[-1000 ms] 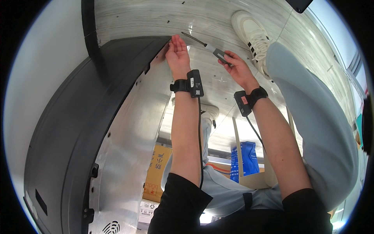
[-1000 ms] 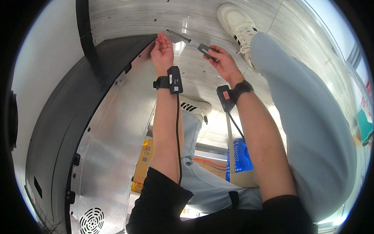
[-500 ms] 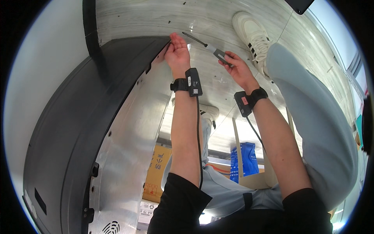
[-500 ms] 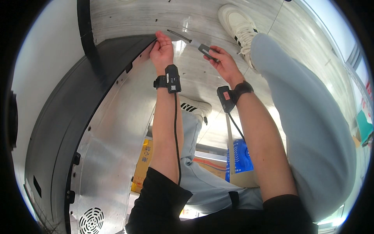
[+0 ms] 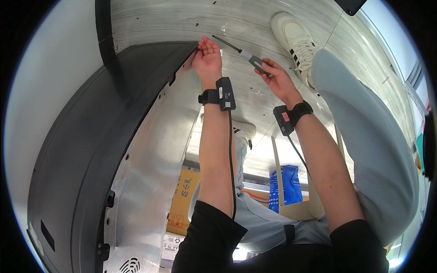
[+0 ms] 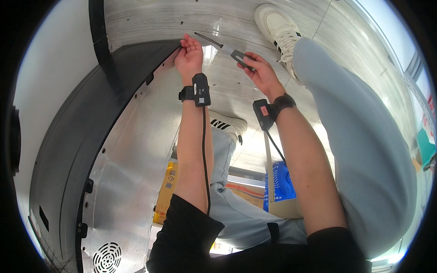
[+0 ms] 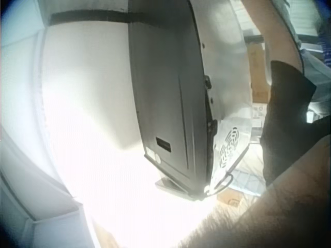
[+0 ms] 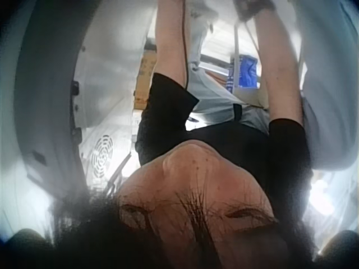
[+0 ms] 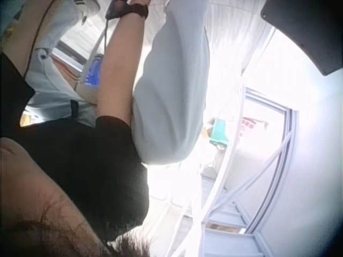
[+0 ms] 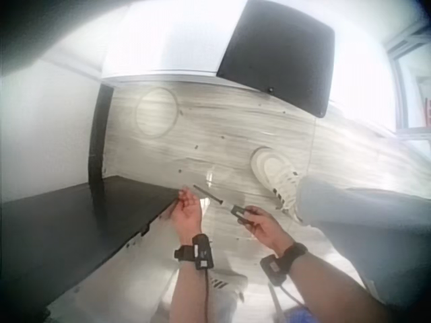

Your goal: The person uses a screwdriver to remove screws from the back panel of a black electronic device. They then detach the panel and set it aside, revealing the internal components.

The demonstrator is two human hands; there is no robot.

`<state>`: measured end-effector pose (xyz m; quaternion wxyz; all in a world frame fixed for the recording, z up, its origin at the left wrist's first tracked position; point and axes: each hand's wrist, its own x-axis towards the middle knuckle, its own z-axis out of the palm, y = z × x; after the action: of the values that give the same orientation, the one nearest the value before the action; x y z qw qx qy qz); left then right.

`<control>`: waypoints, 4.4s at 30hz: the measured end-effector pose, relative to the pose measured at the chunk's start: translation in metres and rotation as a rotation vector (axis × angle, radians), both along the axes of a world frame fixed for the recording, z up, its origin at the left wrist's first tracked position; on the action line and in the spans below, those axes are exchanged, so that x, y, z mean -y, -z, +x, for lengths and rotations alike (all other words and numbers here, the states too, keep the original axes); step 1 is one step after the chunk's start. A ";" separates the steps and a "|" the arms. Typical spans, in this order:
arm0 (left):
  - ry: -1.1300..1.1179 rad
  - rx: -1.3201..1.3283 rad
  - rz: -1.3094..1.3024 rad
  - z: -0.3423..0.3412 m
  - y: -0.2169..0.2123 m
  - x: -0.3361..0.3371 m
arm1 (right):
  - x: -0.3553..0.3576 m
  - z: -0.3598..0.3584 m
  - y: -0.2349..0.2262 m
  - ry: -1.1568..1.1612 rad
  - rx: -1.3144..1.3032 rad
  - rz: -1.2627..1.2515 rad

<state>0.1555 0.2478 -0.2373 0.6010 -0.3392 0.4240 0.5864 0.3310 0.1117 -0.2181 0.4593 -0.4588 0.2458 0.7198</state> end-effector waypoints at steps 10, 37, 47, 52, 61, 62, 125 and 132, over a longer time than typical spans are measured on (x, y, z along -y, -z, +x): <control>-0.062 -0.021 0.051 0.005 -0.009 0.006 | -0.002 -0.001 0.001 0.002 0.002 0.003; -0.043 -0.054 0.053 0.010 -0.012 0.002 | -0.003 -0.005 -0.001 -0.001 0.003 -0.001; 0.034 -0.080 0.026 0.002 0.003 0.005 | -0.004 -0.006 -0.002 0.003 -0.002 0.007; 0.123 -0.044 0.005 0.000 0.003 0.015 | -0.003 -0.007 -0.001 -0.005 -0.003 0.012; 0.861 -0.422 -0.139 0.011 0.011 0.080 | -0.005 0.000 -0.008 -0.046 0.031 0.052; 0.896 -0.461 -0.158 0.015 0.006 0.085 | -0.003 0.000 -0.010 -0.056 0.034 0.047; 0.965 -0.598 -0.232 -0.043 0.016 0.070 | 0.033 -0.060 0.010 -0.408 0.304 -0.139; 0.931 -0.565 -0.195 -0.045 0.019 0.071 | 0.038 -0.066 0.018 -0.358 0.453 -0.037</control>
<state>0.1100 0.1773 -0.2567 0.6255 0.0006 0.7263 0.2850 0.2655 0.0738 -0.2361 0.3599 -0.6523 0.0650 0.6639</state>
